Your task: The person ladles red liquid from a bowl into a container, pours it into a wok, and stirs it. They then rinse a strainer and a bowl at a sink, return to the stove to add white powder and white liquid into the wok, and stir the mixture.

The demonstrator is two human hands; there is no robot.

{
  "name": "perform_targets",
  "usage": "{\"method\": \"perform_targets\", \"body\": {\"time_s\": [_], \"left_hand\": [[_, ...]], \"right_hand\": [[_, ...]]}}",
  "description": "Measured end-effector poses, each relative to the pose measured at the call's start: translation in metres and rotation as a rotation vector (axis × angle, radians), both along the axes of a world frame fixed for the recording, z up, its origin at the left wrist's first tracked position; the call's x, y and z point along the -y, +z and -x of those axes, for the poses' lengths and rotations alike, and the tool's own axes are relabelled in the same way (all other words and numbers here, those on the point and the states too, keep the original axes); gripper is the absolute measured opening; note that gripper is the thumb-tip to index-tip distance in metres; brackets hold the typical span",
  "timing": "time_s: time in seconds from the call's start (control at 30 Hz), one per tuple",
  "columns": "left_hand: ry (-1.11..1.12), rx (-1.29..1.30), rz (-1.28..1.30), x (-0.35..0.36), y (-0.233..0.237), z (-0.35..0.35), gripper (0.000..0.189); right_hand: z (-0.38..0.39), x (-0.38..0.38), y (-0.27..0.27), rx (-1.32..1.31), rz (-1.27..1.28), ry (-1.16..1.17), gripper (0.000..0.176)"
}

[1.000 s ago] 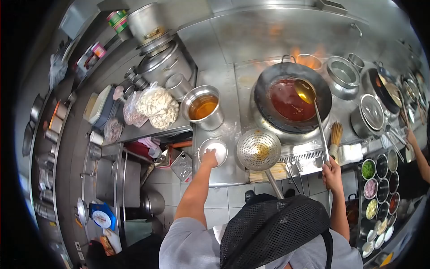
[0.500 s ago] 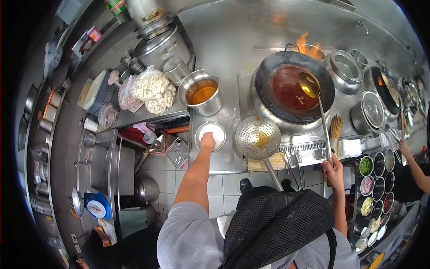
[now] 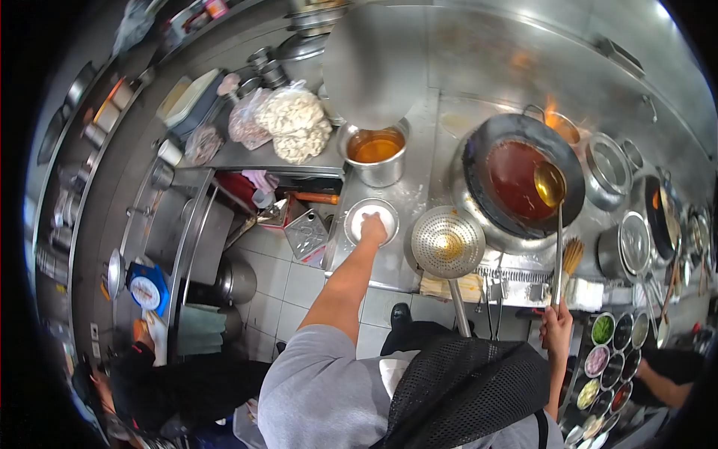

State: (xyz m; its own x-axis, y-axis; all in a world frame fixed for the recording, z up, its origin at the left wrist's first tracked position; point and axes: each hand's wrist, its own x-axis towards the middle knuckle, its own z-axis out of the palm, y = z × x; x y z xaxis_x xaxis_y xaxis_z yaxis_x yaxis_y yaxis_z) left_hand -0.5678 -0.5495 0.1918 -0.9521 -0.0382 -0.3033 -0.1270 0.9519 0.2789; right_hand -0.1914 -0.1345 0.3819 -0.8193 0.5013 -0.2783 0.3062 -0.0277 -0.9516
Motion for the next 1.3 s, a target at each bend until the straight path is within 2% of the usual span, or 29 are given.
{"method": "perform_targets", "body": {"time_s": [0.13,0.2,0.37,0.43,0.5,0.53,0.57,0.6,0.67,0.8,0.83,0.9,0.93,0.97,1.03,1.1,1.17,1.3], "left_hand": [[0.071,-0.086,-0.032,-0.006,0.001,-0.010,0.055],[-0.005,-0.130,-0.044,-0.005,-0.005,-0.006,0.030],[-0.011,-0.175,-0.083,0.008,-0.032,0.014,0.027],[-0.125,-0.103,0.022,0.013,-0.039,0.026,0.028],[-0.163,-0.114,0.006,0.014,-0.003,0.014,0.025],[-0.227,-0.019,0.045,0.016,0.006,0.010,0.024],[-0.292,0.076,0.087,0.017,0.011,0.008,0.024],[-0.315,0.075,0.092,0.019,0.002,0.012,0.024],[-0.509,0.198,0.213,0.020,-0.013,0.019,0.025],[-0.541,0.102,0.188,0.017,-0.017,0.015,0.031],[-0.460,-0.020,0.096,0.019,-0.022,0.012,0.035],[-0.359,-0.161,-0.023,0.016,-0.018,0.006,0.049],[-0.354,-0.160,-0.021,0.017,-0.023,0.008,0.056],[-0.402,-0.161,-0.013,0.014,-0.021,0.010,0.056],[-0.210,-0.055,0.004,0.007,-0.010,0.010,0.068],[-0.213,-0.063,0.001,0.002,0.001,0.007,0.072],[-0.206,-0.075,-0.002,-0.003,0.005,0.006,0.075],[-0.263,-0.187,-0.014,0.006,-0.006,0.006,0.068]], "right_hand": [[-0.002,-0.003,-0.013,0.077,-0.019,-0.003,0.041],[-0.001,-0.003,-0.015,0.046,-0.019,0.024,0.041],[0.000,-0.006,-0.012,0.032,-0.007,0.058,0.042],[-0.002,-0.004,-0.002,0.017,-0.033,0.066,0.042],[-0.008,-0.010,0.005,0.052,0.004,0.073,0.042],[-0.011,-0.007,0.018,0.047,0.042,0.076,0.041],[-0.014,-0.004,0.027,0.042,0.083,0.077,0.039],[-0.019,-0.008,0.031,0.069,0.097,0.093,0.030],[-0.020,-0.013,0.041,0.123,0.109,0.110,0.026],[-0.008,-0.020,0.046,0.181,0.114,0.164,0.013],[-0.006,-0.025,0.038,0.194,0.096,0.151,0.028],[0.006,-0.029,0.037,0.175,0.122,0.144,0.026],[0.011,-0.035,0.029,0.139,0.096,0.168,0.029],[0.018,-0.037,0.028,0.140,0.118,0.140,0.023],[0.032,-0.046,0.019,0.075,0.154,0.158,0.017],[0.049,-0.051,0.012,0.129,0.120,0.111,0.023],[0.067,-0.062,-0.006,0.110,0.190,0.091,0.030],[0.090,-0.053,-0.008,0.114,0.163,0.014,0.024]]}}
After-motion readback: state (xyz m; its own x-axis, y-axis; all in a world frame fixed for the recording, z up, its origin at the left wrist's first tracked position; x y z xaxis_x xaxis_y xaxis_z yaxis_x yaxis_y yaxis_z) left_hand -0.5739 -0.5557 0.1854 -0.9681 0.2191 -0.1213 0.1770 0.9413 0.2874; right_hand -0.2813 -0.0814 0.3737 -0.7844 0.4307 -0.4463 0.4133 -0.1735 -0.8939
